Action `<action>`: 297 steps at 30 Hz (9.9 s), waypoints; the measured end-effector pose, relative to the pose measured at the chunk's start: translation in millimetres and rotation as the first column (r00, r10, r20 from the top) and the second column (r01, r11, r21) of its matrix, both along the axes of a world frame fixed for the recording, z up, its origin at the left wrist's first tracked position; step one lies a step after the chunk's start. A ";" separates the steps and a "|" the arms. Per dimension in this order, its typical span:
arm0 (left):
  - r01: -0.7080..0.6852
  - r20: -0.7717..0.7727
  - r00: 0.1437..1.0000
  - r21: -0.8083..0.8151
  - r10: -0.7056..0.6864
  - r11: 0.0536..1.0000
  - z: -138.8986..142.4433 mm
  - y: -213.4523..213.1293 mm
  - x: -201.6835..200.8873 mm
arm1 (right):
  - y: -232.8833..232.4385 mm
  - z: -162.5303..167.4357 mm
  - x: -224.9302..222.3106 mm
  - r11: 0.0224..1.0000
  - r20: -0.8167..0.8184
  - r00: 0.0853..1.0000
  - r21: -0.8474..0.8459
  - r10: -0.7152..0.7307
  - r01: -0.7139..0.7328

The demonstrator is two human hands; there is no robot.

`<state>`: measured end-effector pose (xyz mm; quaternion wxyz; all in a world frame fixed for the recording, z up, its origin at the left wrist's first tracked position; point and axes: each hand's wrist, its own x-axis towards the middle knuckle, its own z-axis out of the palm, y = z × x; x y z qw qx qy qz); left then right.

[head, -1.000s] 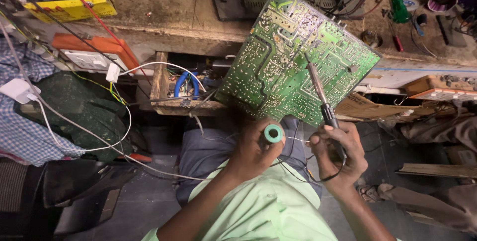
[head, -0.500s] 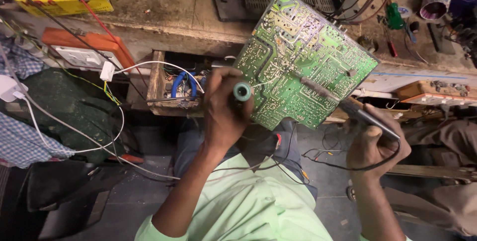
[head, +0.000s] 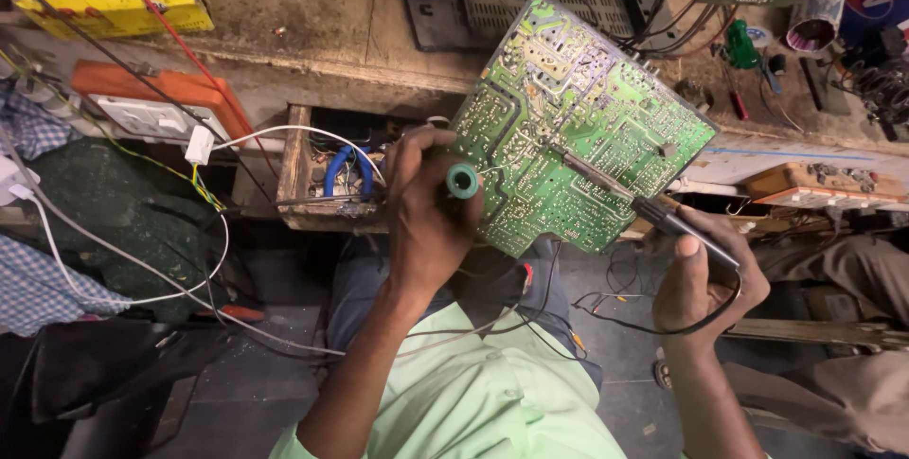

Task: The person holds a green circuit board on their lap and solders components onto it using a soldering iron and a spool of solder wire. They then set the board aside, pick up a second brown board, brush dust off it with a brush, and handle a small fan and other parts on the workbench.

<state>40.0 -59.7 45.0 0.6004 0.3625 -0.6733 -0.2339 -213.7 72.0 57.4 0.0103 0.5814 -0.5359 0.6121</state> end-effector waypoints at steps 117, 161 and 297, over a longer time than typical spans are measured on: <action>-0.018 0.022 1.000 -0.052 0.019 0.999 1.3 -5.2 -19.0 | 7.6 5.9 14.9 0.996 -0.198 0.980 0.073 -0.032 0.047; -0.047 0.046 0.998 -0.060 0.050 0.997 0.9 -6.1 -22.9 | 3.7 8.7 19.3 0.996 -0.125 0.991 0.088 0.035 -0.024; 0.218 -0.244 0.956 0.227 -0.161 0.949 -30.2 64.9 4.1 | -5.4 0.5 13.3 0.999 0.045 0.999 0.053 -0.006 0.003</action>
